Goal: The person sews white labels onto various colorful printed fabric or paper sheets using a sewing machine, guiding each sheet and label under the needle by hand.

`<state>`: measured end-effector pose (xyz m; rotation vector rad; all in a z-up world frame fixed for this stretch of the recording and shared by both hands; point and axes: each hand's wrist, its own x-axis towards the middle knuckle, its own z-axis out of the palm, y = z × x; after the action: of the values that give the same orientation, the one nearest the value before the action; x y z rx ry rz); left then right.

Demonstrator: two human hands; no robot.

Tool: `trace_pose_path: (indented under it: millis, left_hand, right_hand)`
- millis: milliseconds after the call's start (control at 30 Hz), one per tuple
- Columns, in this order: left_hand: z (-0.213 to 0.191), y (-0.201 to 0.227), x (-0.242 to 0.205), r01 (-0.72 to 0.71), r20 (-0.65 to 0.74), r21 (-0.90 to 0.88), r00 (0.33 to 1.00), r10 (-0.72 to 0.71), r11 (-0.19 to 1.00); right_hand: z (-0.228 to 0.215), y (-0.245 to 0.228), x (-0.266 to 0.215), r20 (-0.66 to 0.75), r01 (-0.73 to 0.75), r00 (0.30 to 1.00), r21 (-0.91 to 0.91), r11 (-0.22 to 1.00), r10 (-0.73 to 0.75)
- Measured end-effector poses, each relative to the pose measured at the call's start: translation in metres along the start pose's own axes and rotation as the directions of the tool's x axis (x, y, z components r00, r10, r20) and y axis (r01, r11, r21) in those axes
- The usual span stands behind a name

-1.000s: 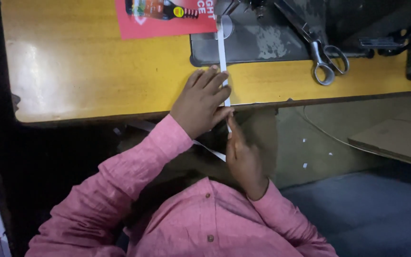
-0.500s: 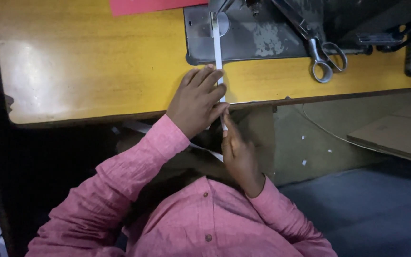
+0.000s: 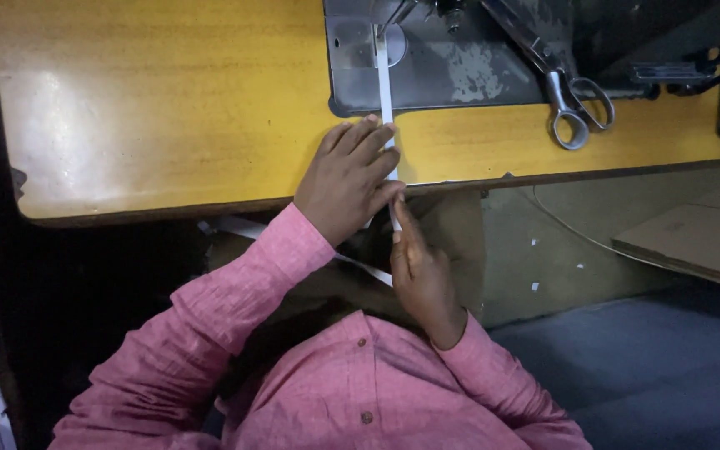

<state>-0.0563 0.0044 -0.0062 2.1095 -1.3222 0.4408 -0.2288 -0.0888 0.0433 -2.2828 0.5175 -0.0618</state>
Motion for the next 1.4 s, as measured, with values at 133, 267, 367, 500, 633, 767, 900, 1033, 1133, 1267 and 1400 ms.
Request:
trace_pose_path:
  millis: [133,267,367,500,633,767,900,1033,1133,1267,1400]
  left_hand:
    - [0.002,-0.001,0.000,-0.002,-0.013,0.008,1.000,0.003,1.000]
    - [0.003,-0.003,0.001,-0.008,-0.013,0.019,1.000,0.008,1.000]
    - [0.005,-0.004,0.002,-0.006,-0.022,0.016,1.000,0.007,1.000]
    - [0.003,-0.005,0.005,0.000,0.014,0.002,1.000,0.000,1.000]
    - [-0.003,-0.005,0.010,0.018,0.049,0.005,0.999,-0.019,1.000]
    - [-0.001,-0.010,0.016,0.029,0.075,-0.006,0.997,-0.029,1.000]
    - [0.005,-0.021,0.023,0.041,0.079,0.005,0.996,-0.041,0.999]
    - [-0.002,-0.028,0.034,0.041,0.173,0.070,0.984,-0.053,0.997]
    - [-0.001,-0.033,0.040,0.047,0.215,0.139,0.974,-0.076,0.989]
    - [0.005,-0.044,0.042,0.028,0.147,0.138,0.988,-0.049,0.990]
    - [0.004,-0.049,0.048,0.039,0.156,0.148,0.986,-0.062,0.988]
  right_hand:
    - [0.000,-0.003,0.001,-0.013,0.028,1.000,-0.003,1.000,-0.028]
    - [-0.001,-0.003,0.006,-0.030,0.054,0.998,-0.018,0.998,-0.054]
    - [0.000,0.000,0.002,-0.034,0.038,0.999,-0.014,0.999,-0.039]
    - [-0.007,-0.009,0.008,-0.010,0.044,0.999,-0.009,0.999,-0.044]
    - [-0.008,-0.017,0.011,-0.004,0.015,1.000,-0.007,1.000,-0.015]
    - [-0.011,-0.020,0.011,0.027,-0.022,0.999,-0.051,0.998,0.024]
    - [-0.012,-0.020,0.021,0.036,-0.047,0.998,-0.065,0.997,0.050]
    - [-0.008,-0.006,0.031,0.017,0.028,1.000,-0.165,0.986,-0.025]
    - [-0.008,0.002,0.038,-0.015,0.150,0.987,-0.294,0.944,-0.162]
    - [-0.009,0.000,0.048,0.010,0.162,0.986,-0.266,0.950,-0.166]
    - [-0.014,-0.005,0.053,-0.002,0.149,0.988,-0.295,0.944,-0.156]
